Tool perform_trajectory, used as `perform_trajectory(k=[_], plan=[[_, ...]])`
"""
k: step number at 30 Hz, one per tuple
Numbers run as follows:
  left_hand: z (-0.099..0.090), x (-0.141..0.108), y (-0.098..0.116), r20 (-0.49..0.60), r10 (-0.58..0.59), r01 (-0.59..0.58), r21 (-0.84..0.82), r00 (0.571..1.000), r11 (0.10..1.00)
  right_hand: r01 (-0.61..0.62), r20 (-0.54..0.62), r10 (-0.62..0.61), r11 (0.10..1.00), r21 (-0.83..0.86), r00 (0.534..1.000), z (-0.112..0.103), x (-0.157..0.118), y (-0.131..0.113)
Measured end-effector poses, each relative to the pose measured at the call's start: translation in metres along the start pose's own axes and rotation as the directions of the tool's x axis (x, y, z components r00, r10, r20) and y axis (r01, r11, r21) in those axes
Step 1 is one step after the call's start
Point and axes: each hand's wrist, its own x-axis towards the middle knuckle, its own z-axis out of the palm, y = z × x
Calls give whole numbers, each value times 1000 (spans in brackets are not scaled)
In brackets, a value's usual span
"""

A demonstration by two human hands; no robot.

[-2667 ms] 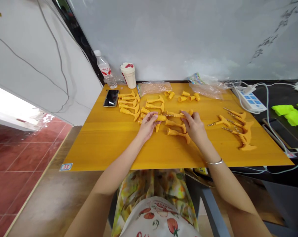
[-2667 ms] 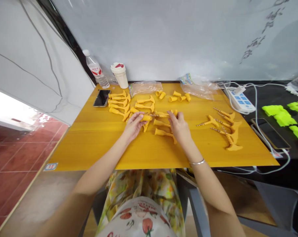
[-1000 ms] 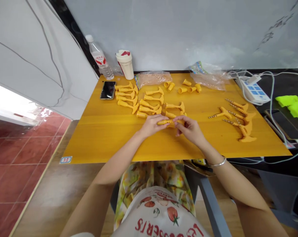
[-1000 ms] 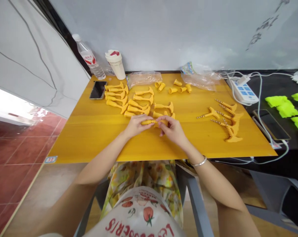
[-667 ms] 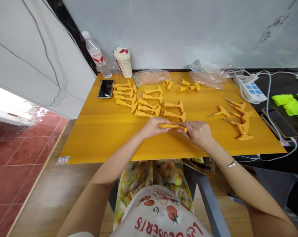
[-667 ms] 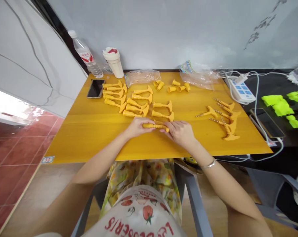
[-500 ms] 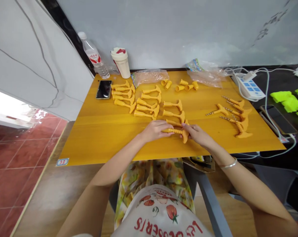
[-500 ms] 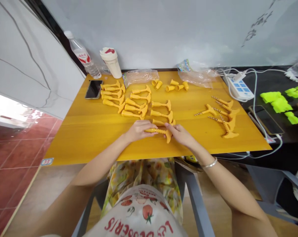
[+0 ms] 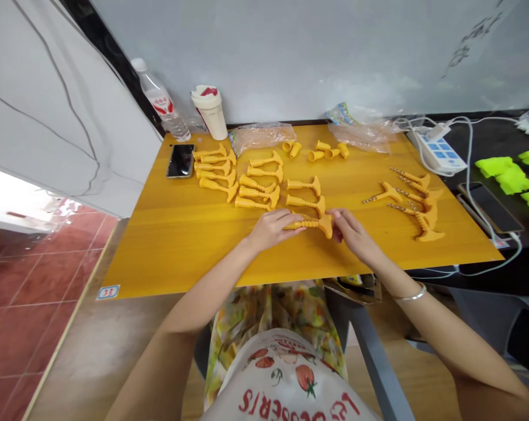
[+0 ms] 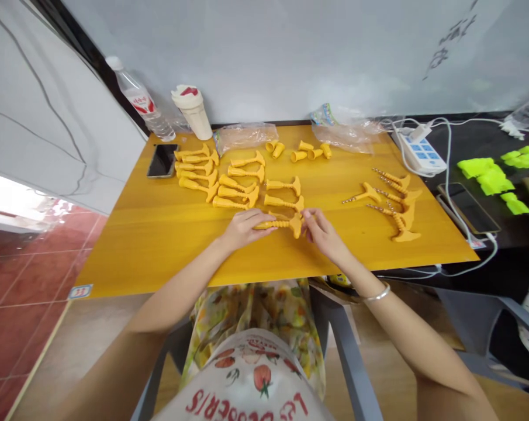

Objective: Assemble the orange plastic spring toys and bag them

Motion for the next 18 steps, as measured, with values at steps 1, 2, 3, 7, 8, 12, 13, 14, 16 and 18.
perform_trajectory(k=[1, 2, 3, 7, 8, 12, 13, 14, 16, 18], plan=[[0, 0, -2, -4, -27, 27, -13, 1000, 1000, 128, -35, -132, 988, -91, 991, -4, -1, -2], [-1, 0, -3, -2, -46, 46, -36, 999, 998, 246, -29, -257, 948, -202, 966, -7, -3, -4], [-1, 0, -4, 1, -57, 57, -62, 998, 996, 348, 10, -364, 881, -321, 931, -10, -5, -6], [-2, -1, -3, 10, -18, 19, -61, 1000, 998, 560, 240, -532, 593, -578, 812, -11, -7, -9], [-2, -1, -3, 4, 0, 0, -30, 1000, 1000, 579, 259, -542, 579, -574, 799, -10, -6, -9], [-3, -2, -2, -26, 51, -50, 39, 998, 998, 586, 218, -558, 656, -476, 801, -2, 6, -11], [-3, -2, -2, -22, 50, -49, 43, 999, 998, 564, 195, -540, 693, -448, 819, 0, 9, -12], [-3, -1, -3, -23, 41, -40, 47, 999, 998, 531, 176, -507, 737, -418, 844, 1, 12, -13], [-4, 0, -4, -55, -1, 5, 60, 998, 998, 430, 153, -402, 837, -338, 903, 3, 20, -14], [-5, 3, -6, -130, -63, 74, 81, 990, 994, 309, 130, -284, 919, -244, 950, 2, 30, -13]])
